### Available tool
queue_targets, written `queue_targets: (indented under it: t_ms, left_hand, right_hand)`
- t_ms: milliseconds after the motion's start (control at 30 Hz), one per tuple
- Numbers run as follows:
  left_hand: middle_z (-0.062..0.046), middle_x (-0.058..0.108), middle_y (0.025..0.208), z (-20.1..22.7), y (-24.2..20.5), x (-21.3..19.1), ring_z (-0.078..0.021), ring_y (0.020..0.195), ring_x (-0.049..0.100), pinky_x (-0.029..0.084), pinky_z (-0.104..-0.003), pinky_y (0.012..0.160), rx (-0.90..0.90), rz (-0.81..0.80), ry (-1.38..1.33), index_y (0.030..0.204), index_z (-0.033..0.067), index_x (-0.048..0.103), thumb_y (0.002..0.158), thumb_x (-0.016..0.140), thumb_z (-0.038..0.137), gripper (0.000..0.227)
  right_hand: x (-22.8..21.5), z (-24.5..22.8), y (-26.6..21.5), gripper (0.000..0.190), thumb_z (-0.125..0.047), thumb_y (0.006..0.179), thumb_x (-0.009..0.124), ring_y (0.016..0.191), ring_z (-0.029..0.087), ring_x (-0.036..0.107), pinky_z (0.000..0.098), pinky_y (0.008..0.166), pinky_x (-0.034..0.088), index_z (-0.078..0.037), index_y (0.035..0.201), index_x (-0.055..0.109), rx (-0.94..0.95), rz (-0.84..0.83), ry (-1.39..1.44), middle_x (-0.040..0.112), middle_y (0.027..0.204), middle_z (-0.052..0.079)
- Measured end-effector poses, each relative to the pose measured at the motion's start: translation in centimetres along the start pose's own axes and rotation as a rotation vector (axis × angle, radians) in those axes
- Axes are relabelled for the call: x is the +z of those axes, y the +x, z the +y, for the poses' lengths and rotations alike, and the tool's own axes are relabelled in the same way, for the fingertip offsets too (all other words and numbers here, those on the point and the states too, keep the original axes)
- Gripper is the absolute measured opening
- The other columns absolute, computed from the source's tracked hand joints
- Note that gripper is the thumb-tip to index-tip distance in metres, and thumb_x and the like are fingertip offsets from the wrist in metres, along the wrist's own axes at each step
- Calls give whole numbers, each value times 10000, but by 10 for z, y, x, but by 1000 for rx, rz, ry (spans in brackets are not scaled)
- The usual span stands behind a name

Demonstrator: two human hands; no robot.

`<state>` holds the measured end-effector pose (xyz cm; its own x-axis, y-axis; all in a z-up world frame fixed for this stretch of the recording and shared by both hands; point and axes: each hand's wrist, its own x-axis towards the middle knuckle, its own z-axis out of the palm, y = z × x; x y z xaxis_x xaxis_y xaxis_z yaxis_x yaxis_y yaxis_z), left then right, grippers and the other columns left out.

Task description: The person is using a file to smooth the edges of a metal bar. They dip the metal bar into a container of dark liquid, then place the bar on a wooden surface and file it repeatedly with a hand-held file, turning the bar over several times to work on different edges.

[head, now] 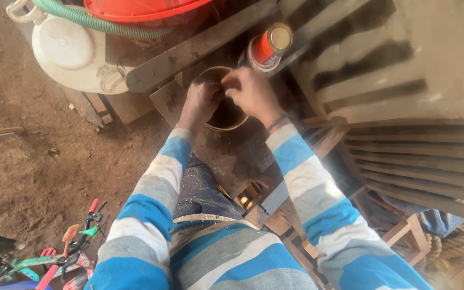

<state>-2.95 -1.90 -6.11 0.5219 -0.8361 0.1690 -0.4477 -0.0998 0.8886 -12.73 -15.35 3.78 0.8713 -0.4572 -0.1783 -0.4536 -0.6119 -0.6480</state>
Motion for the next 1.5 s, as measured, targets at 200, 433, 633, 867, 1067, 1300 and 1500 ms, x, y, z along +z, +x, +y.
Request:
queue_targets:
  t_ms: [200, 433, 633, 867, 1067, 1300, 1500]
  left_hand:
    - [-205, 706, 865, -6, -1, 2, -400, 833, 677, 545, -470, 745, -201, -26, 60, 896, 25, 743, 876, 792, 201, 183]
    - [-164, 732, 913, -8, 3, 5, -381, 849, 690, 546, -468, 757, -18, -9, 57, 952, 64, 773, 860, 784, 226, 187]
    - [-157, 737, 894, -4, 5, 6, -366, 832, 698, 548, -463, 765, -76, -141, 97, 969, 88, 800, 861, 794, 263, 205]
    - [-146, 751, 938, -5, 16, 6, -348, 841, 711, 557, -440, 775, -24, -253, 18, 1015, 94, 797, 861, 804, 255, 222]
    - [-147, 795, 965, -19, 34, 6, -270, 879, 783, 642, -346, 806, -267, -368, -453, 1091, 12, 751, 841, 801, 128, 280]
    - [-158, 768, 1027, 2, 40, -17, -246, 937, 774, 666, -343, 868, -613, -328, -1032, 1103, -61, 677, 923, 741, 32, 213]
    - [-107, 757, 1005, 56, 51, -1, -248, 927, 773, 675, -343, 836, -670, -341, -1096, 1158, -60, 662, 955, 692, 88, 253]
  right_hand:
    - [1, -12, -1, 133, -28, 879, 694, 895, 291, 754, 376, 804, 590, -16, 998, 753, -139, 7, 19, 747, 973, 145]
    - [-46, -38, -8, 96, -38, 887, 757, 788, 254, 755, 329, 694, 575, 13, 968, 746, -159, 160, 65, 745, 910, 154]
    - [-103, -65, -21, 127, -51, 952, 791, 911, 169, 781, 271, 816, 627, -11, 1061, 741, -144, 311, 233, 785, 1027, 84]
    - [-147, -73, -48, 154, -62, 962, 828, 912, 137, 755, 274, 817, 599, -9, 1077, 741, -111, 446, 45, 788, 1009, 81]
    - [-175, -39, -72, 154, -81, 985, 835, 832, 136, 727, 273, 766, 587, -5, 1090, 753, 100, 590, 83, 787, 942, 74]
    - [-193, 7, -168, 192, 1, 928, 763, 746, 145, 734, 268, 697, 624, 64, 1093, 689, 433, 765, 601, 746, 915, 113]
    - [-133, 12, -284, 324, 7, 897, 687, 776, 139, 703, 276, 726, 577, 27, 1220, 693, 592, 428, 629, 724, 889, 102]
